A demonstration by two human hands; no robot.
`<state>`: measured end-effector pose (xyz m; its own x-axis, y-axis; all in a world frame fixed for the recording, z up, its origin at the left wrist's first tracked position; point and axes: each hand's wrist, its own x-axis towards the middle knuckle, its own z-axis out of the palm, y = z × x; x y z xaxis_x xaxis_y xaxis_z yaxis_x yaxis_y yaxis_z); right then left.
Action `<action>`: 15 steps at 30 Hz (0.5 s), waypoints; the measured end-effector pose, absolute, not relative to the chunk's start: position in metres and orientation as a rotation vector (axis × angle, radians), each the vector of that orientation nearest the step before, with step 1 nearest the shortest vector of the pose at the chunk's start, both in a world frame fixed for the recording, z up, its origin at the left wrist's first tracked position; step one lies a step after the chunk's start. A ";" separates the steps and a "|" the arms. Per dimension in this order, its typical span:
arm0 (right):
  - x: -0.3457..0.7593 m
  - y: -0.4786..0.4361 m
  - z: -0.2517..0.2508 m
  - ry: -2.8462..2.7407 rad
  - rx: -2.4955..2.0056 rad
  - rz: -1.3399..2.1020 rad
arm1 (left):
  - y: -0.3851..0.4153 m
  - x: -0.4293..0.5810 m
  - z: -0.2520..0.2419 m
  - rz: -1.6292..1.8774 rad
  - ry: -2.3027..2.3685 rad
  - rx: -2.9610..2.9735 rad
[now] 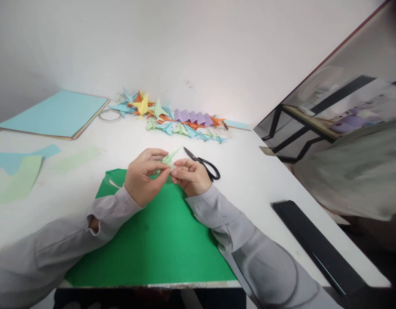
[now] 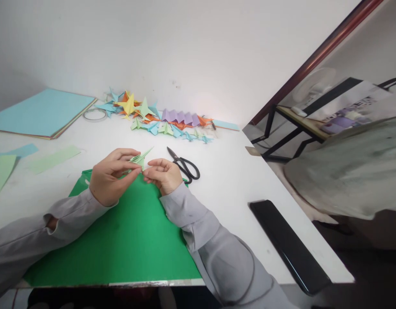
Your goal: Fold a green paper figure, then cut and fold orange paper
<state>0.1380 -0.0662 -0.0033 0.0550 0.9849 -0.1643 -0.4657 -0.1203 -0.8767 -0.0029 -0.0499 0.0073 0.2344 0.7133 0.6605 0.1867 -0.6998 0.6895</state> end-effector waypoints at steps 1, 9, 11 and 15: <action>0.138 -0.066 -0.003 -0.705 -1.000 1.441 | -0.049 -0.003 0.008 1.466 0.825 2.051; 0.139 -0.068 0.000 -0.653 -1.039 1.484 | -0.044 -0.004 0.007 1.427 0.797 2.062; 0.139 -0.068 0.000 -0.642 -1.036 1.492 | -0.043 -0.004 0.007 1.429 0.820 2.026; 0.139 -0.068 0.000 -0.619 -1.044 1.490 | -0.043 -0.003 0.006 1.444 0.838 2.010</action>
<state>0.1389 -0.0683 0.0002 0.0527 0.9631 -0.2639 -0.4931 -0.2047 -0.8455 -0.0034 -0.0426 0.0062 0.2391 0.7386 0.6303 0.1812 -0.6716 0.7184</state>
